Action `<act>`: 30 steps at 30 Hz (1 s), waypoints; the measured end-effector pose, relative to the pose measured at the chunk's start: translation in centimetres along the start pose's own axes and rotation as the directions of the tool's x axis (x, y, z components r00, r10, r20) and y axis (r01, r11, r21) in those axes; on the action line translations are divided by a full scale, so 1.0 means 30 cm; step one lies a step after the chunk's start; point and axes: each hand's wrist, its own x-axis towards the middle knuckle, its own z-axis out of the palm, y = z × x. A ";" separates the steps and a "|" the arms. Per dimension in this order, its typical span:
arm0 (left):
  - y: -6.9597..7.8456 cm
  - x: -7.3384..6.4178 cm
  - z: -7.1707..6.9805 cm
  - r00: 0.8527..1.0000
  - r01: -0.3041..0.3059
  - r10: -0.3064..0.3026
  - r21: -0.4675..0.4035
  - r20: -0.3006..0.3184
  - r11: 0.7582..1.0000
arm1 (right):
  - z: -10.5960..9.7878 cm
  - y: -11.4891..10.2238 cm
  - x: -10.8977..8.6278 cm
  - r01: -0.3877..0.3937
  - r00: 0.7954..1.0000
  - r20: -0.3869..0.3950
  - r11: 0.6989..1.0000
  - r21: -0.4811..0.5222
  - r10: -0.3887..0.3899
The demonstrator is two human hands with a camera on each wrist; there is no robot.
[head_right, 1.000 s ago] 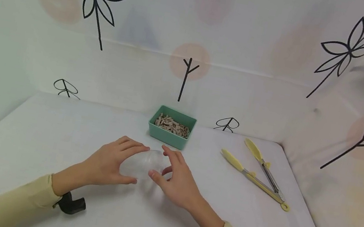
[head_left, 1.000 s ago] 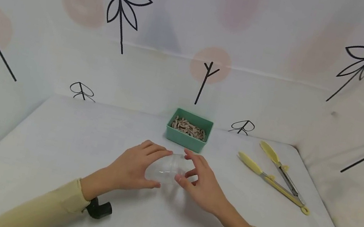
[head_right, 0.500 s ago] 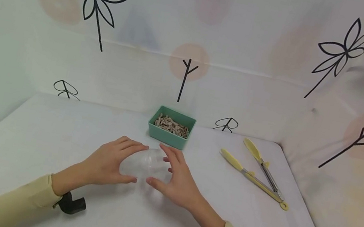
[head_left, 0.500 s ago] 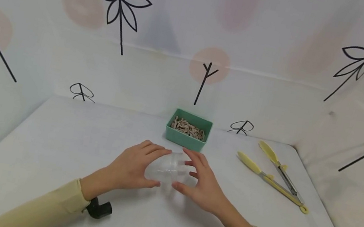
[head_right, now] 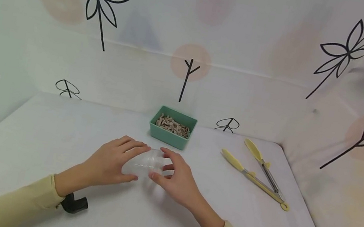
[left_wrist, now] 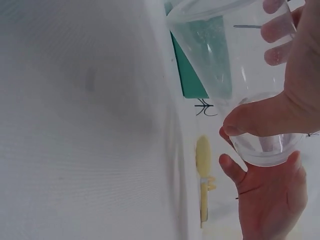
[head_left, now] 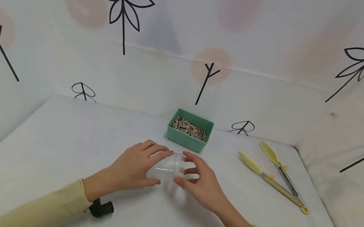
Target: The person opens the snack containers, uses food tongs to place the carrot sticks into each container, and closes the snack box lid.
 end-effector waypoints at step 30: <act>-0.058 -0.005 -0.018 0.972 0.235 -0.229 -0.274 0.053 0.933 | -0.104 0.167 -0.054 0.004 0.995 -0.099 0.979 -0.202 -0.024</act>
